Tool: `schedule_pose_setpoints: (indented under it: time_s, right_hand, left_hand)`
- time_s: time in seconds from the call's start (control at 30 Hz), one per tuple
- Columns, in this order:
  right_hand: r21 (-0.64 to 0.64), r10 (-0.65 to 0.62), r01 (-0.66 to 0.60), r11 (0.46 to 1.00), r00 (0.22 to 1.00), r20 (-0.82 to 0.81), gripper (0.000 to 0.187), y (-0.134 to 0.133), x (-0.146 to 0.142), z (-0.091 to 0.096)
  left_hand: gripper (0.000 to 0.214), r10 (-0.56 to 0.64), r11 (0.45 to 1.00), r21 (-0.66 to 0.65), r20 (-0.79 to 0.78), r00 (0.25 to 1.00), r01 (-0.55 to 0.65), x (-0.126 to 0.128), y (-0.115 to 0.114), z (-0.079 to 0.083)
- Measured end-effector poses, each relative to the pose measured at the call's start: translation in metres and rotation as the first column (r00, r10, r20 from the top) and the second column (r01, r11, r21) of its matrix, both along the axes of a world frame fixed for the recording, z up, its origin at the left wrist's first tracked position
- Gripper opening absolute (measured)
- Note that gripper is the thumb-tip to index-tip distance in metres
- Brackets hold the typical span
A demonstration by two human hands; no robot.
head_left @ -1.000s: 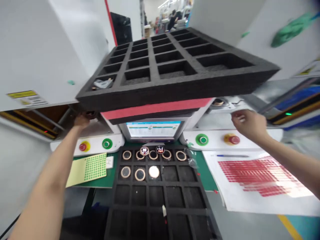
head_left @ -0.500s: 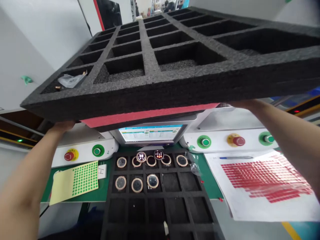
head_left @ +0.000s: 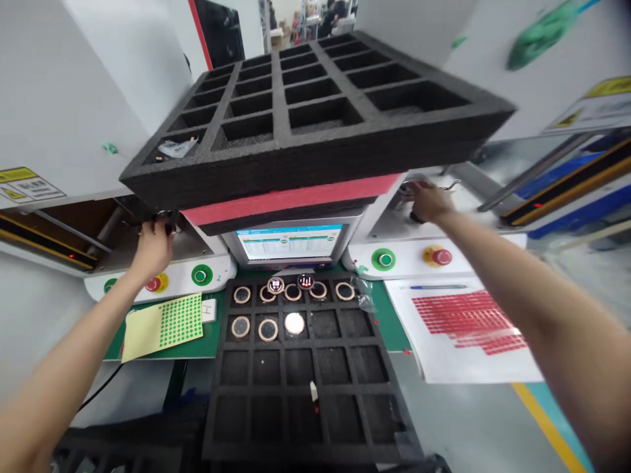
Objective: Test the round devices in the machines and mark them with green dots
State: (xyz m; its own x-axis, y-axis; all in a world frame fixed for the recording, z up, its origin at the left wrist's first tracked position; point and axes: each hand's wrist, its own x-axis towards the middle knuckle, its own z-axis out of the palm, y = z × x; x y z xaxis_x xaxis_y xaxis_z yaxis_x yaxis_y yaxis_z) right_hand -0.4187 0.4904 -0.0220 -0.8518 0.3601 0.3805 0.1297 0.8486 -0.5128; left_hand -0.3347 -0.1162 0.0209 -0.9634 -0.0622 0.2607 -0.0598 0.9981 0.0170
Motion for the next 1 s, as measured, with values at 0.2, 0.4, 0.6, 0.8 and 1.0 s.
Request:
schedule_pose_setpoints:
  time_s: [0.2,0.4,0.6,0.8,1.0]
  right_hand:
    - [0.08,-0.103,0.098,0.992,0.993,0.056,0.038,-0.002,0.03,-0.022]
    - [0.082,0.024,-0.04,0.996,0.983,0.183,0.045,-0.002,0.063,-0.042]
    - [0.051,0.119,-0.13,0.99,0.977,0.175,0.038,-0.016,0.074,-0.025]
    - [0.0,0.426,-0.428,0.904,0.9,0.09,0.028,-0.09,0.203,-0.039]
    - [-0.03,0.801,-0.818,0.574,0.554,0.226,0.03,-0.163,0.299,-0.057]
  left_hand:
    - [0.045,-0.109,0.993,0.029,-0.161,0.981,0.115,0.056,0.009,0.012]
    - [0.03,-0.262,0.942,0.173,-0.166,0.951,0.289,0.139,0.043,-0.014]
    - [0.031,-0.548,0.809,0.292,0.062,0.834,0.51,0.211,0.123,-0.065]
    - [0.031,-0.627,0.768,0.311,0.188,0.756,0.56,0.247,0.143,-0.099]
    - [0.031,-0.603,0.789,0.369,0.312,0.734,0.491,0.227,0.135,-0.073]
